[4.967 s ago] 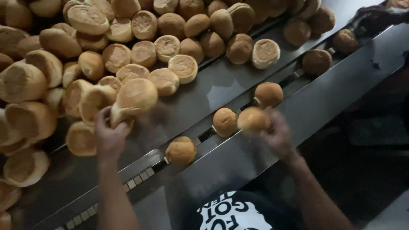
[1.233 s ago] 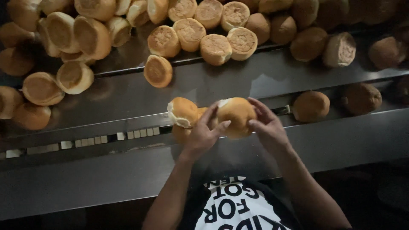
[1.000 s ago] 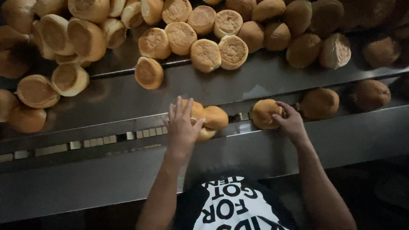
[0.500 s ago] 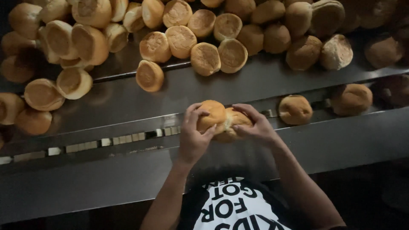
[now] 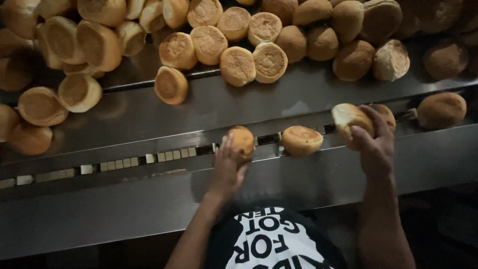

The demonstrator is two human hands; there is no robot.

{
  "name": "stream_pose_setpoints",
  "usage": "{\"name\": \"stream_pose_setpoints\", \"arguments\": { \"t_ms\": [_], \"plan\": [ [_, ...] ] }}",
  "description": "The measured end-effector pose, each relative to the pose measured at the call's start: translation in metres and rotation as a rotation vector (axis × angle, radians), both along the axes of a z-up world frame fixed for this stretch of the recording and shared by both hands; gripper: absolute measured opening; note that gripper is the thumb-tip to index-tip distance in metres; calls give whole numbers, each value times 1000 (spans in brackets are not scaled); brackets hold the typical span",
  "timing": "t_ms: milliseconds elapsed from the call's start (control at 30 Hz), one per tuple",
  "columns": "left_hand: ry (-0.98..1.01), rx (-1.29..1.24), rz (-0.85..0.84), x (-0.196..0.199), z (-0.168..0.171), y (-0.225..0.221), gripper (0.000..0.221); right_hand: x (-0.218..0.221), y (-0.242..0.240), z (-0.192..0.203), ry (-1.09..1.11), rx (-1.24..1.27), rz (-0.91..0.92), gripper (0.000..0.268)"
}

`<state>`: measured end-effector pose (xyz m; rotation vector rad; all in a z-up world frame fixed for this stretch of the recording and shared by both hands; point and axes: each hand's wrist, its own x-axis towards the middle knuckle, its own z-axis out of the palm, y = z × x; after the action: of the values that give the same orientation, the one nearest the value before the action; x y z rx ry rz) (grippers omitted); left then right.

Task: The person picks up round buns from a pile on a conveyor belt and places them into slots on a lower conveyor belt. The person handles the buns one at a time, orienting them before placement.

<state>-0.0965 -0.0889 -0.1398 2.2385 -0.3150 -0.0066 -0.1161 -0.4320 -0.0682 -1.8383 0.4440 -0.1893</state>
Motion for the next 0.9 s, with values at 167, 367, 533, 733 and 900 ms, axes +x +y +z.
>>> {"name": "stream_pose_setpoints", "arguments": {
  "t_ms": [167, 367, 533, 733, 900],
  "plan": [
    [-366, 350, -109, -5, -21, -55, 74, -5, -28, -27, 33, 72, -388, 50],
    [-154, 567, -689, 32, -30, -204, 118, -21, -40, -89, -13, 436, -475, 45],
    [1, 188, -507, 49, -59, -245, 61, -32, -88, -95, -103, 385, -505, 54],
    [568, -533, -60, 49, 73, -162, 68, -19, -104, -82, -183, -408, -286, 63],
    [531, -581, 338, 40, 65, -68, 65, 4, -103, -148, 96, -876, -52, 79]
  ]
}}
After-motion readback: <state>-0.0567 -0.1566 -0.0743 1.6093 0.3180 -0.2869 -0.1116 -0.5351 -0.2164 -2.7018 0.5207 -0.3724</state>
